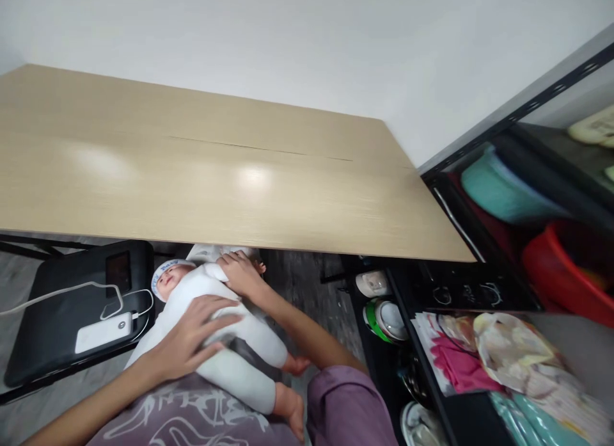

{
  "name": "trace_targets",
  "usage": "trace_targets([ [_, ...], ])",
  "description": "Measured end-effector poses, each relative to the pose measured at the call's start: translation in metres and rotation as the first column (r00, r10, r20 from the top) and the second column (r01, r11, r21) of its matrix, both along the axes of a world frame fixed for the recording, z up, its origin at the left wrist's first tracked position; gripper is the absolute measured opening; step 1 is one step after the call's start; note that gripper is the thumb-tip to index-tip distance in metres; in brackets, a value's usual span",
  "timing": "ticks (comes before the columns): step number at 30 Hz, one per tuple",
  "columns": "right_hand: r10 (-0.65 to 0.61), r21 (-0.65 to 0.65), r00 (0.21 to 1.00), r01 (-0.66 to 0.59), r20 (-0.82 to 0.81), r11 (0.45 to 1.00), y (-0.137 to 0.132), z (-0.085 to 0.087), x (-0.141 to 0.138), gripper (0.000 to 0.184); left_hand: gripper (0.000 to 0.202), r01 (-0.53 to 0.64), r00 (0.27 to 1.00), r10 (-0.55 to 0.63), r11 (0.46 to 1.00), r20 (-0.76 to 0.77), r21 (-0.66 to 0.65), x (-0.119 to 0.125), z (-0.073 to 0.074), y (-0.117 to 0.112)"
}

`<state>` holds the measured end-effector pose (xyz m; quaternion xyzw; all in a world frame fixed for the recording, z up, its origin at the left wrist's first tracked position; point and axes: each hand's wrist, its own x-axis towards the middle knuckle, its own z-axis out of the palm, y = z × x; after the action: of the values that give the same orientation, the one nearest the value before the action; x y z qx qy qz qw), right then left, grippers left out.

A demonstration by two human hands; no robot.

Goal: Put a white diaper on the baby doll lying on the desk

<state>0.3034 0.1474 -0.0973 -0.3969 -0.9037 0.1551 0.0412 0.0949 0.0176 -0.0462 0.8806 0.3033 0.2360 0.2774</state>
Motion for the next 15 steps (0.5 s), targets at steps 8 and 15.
trace_targets([
  [8,0.061,0.24,0.983,-0.018,-0.172,0.971,-0.029,0.053,-0.005,0.024,0.062,-0.701,0.647,0.724,0.439,-0.241,-0.562,-0.123,-0.06,-0.081],
  [15,0.043,0.376,0.956,0.073,-0.29,0.924,-0.077,0.128,0.036,0.042,0.061,-0.542,0.779,0.625,0.642,-0.039,-0.542,-0.115,-0.041,-0.07],
])
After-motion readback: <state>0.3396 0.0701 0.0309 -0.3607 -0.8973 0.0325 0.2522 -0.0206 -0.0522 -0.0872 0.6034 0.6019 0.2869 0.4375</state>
